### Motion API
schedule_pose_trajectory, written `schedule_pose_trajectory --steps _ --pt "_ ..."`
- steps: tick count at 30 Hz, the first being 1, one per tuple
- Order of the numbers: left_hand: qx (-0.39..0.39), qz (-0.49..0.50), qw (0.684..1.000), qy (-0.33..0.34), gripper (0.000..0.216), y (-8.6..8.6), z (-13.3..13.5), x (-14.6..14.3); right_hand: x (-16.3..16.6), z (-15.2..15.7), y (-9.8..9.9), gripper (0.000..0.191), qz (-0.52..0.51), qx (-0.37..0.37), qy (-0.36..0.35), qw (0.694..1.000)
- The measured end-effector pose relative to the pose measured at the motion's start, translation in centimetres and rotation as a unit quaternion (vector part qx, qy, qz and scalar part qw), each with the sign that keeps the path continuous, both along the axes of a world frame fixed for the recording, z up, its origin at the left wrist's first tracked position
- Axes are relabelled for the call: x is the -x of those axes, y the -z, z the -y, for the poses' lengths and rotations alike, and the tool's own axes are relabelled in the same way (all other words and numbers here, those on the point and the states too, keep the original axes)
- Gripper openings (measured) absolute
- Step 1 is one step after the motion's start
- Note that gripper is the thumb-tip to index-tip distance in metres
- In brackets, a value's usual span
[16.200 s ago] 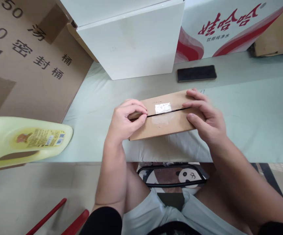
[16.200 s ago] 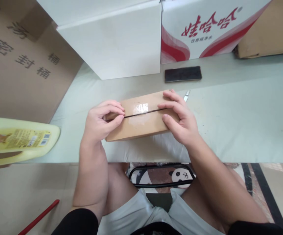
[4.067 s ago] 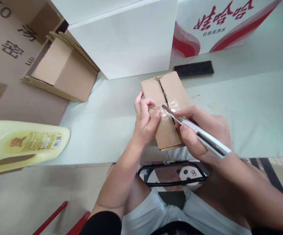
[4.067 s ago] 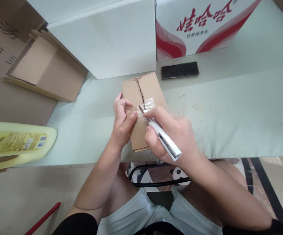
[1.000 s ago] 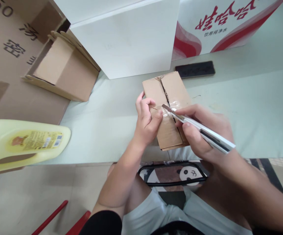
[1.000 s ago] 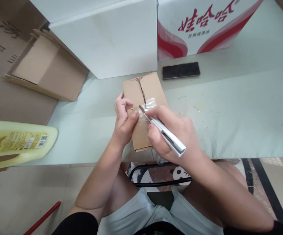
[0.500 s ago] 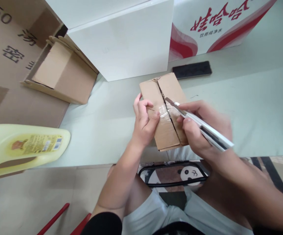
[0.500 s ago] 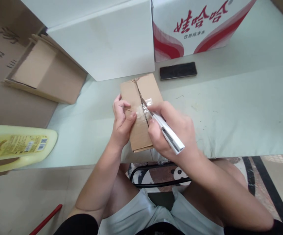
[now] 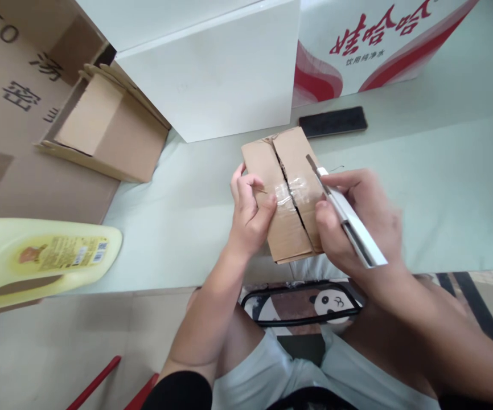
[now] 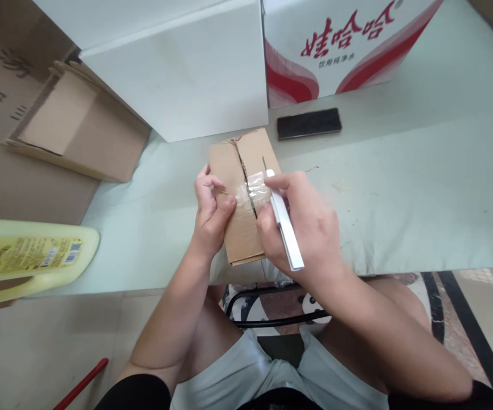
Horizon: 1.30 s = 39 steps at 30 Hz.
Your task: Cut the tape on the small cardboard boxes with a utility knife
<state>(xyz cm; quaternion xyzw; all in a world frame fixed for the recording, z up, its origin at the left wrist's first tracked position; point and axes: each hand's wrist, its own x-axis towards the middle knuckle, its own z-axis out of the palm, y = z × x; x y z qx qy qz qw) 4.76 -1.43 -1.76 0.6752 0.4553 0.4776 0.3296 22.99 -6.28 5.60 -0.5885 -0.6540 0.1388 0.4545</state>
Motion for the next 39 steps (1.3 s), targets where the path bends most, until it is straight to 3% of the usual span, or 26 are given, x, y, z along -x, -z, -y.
schedule_pose_trajectory --steps 8,17,25,32,39 --pt "0.004 -0.001 1.000 -0.003 0.047 0.12 0.01 -0.06 -0.47 -0.07 -0.28 0.008 0.008 -0.002 -0.045 0.999" --pt "0.016 0.000 1.000 0.000 0.049 0.06 -0.09 0.01 -0.43 0.07 -0.38 0.004 0.009 0.019 0.016 1.000" --pt "0.005 -0.004 1.000 -0.003 0.046 0.31 -0.06 0.01 -0.41 -0.02 -0.17 0.009 0.014 0.017 -0.033 0.999" --pt "0.040 -0.007 0.999 0.007 0.051 -0.32 -0.03 0.07 -0.32 -0.12 -0.50 0.004 0.004 0.028 0.015 0.999" --pt "0.041 -0.009 0.999 0.006 0.050 -0.40 0.06 0.07 -0.03 0.05 -0.10 0.008 0.011 -0.007 -0.006 1.000"
